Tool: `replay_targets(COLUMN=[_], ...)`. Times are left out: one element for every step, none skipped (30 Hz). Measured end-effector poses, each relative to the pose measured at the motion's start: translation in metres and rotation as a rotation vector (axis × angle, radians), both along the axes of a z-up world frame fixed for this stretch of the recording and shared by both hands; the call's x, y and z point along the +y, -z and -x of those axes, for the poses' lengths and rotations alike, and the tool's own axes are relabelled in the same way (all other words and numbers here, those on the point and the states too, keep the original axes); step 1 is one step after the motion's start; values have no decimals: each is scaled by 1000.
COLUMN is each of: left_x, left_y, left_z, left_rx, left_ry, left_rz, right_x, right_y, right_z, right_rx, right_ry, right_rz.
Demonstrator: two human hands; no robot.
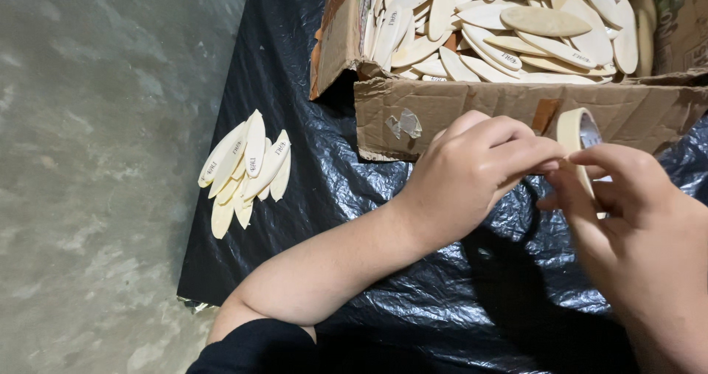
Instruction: The person applies tape to small wooden oval components by hand, taking them from a cardboard box and placing them on a work surface.
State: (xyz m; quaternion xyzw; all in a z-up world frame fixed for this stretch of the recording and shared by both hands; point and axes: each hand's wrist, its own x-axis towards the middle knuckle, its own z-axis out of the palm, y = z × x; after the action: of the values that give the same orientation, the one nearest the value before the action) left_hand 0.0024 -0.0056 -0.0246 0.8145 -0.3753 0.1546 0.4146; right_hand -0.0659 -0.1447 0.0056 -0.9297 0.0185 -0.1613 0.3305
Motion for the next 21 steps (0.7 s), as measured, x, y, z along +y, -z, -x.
replay_targets(left_x=[0,0,0,-1,-2,-2,-2,-3,-4,-3,-3,-3,-5,-6,-7,-8,-9,-9,-8,-7,-6], left_y=[0,0,0,0,1,1,-2,-5,-7,-12,-17,-22,-20,-18,-16,-14,-13,-11,-11,-11,-11], left_z=[0,0,0,0,1,1,2,2,3,4,4,4,4,4,4,2,1,-1,-3,-5,-8], left_rx=[0,17,35,36,75,112,112,147,183,183,360,537,537,701,865,866,891,915,916,946,975], left_ry=[-2,9,20,20,22,24,25,21,18,20,7,-4,-3,43,89,88,60,32,32,19,6], left_rz=[0,2,4,5,35,66,66,132,199,200,263,322,322,446,570,570,590,609,609,643,676], right_x=[-1,-2,-3,-3,-4,-4,-4,-4,-5,-3,-2,0,-2,-4,-6,-8,-10,-12,-13,-13,-14], right_y=[0,0,-1,0,1,2,6,9,13,13,13,13,20,27,35,41,47,53,54,55,55], right_z=[0,0,0,-1,-1,-1,-1,0,0,0,0,0,1,1,2,3,5,6,7,7,8], right_rx=[0,-46,-94,-93,-100,-109,-110,-131,-153,-153,-169,-186,-186,-220,-253,-253,-284,-316,-316,-321,-326], right_ry=[-2,-74,-146,-145,-159,-172,-171,-133,-94,-93,-101,-109,-108,-73,-38,-39,-10,19,19,-1,-20], right_rz=[0,7,14,14,-13,-41,-41,-11,19,20,-1,-23,-23,-4,15,15,113,212,212,242,272])
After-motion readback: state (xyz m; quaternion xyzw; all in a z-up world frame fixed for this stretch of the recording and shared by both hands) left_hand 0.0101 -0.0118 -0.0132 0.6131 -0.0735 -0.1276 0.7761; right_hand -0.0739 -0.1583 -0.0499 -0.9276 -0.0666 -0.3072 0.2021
